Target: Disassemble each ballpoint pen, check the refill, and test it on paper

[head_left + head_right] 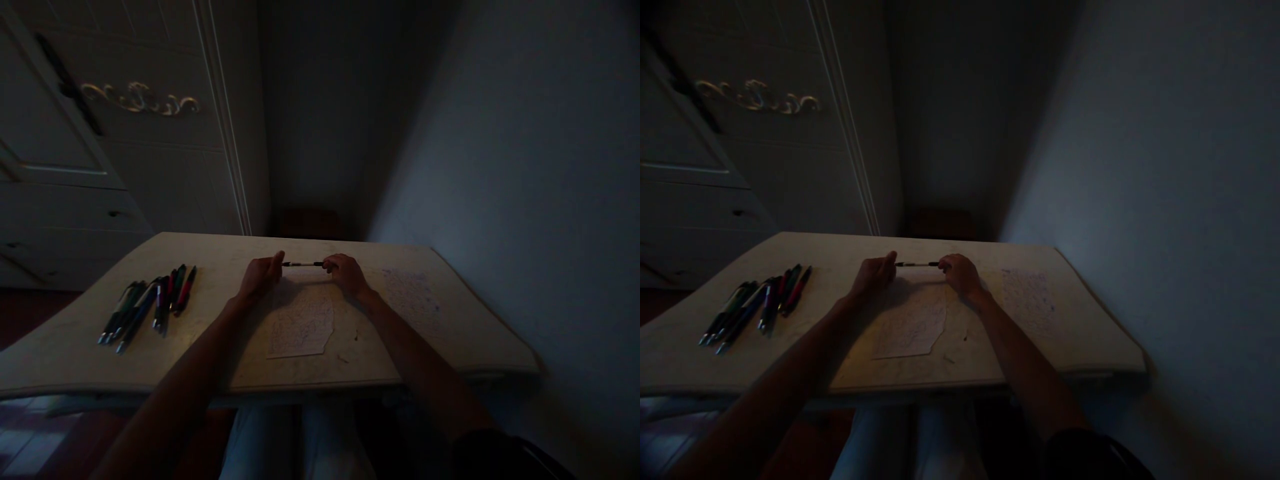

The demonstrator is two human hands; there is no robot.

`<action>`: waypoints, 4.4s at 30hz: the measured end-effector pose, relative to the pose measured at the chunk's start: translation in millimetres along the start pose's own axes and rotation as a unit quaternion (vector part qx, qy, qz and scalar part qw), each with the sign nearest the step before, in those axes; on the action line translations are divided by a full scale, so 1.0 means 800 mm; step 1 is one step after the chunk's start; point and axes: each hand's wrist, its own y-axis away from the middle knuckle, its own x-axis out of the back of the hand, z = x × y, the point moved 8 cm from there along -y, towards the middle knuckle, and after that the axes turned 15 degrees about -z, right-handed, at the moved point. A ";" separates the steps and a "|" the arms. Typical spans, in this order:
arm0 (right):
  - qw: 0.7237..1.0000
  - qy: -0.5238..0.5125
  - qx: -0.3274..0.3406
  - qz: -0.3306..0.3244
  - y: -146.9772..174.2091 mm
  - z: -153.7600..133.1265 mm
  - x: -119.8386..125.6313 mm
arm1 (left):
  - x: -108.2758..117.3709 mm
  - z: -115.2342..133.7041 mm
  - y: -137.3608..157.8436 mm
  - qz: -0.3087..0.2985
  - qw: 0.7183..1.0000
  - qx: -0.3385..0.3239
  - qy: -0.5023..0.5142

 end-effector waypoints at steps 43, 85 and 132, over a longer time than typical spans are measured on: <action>1.000 0.015 -0.021 -0.016 0.000 0.033 0.023 | 0.003 -0.006 -0.014 -0.013 0.997 -0.029 -0.072; 0.995 -0.052 0.083 0.003 0.001 0.033 0.038 | 0.005 -0.016 -0.013 0.003 0.996 -0.046 -0.071; 0.981 -0.115 0.153 -0.004 0.002 0.019 0.015 | -0.027 0.018 -0.009 -0.045 0.973 -0.186 -0.130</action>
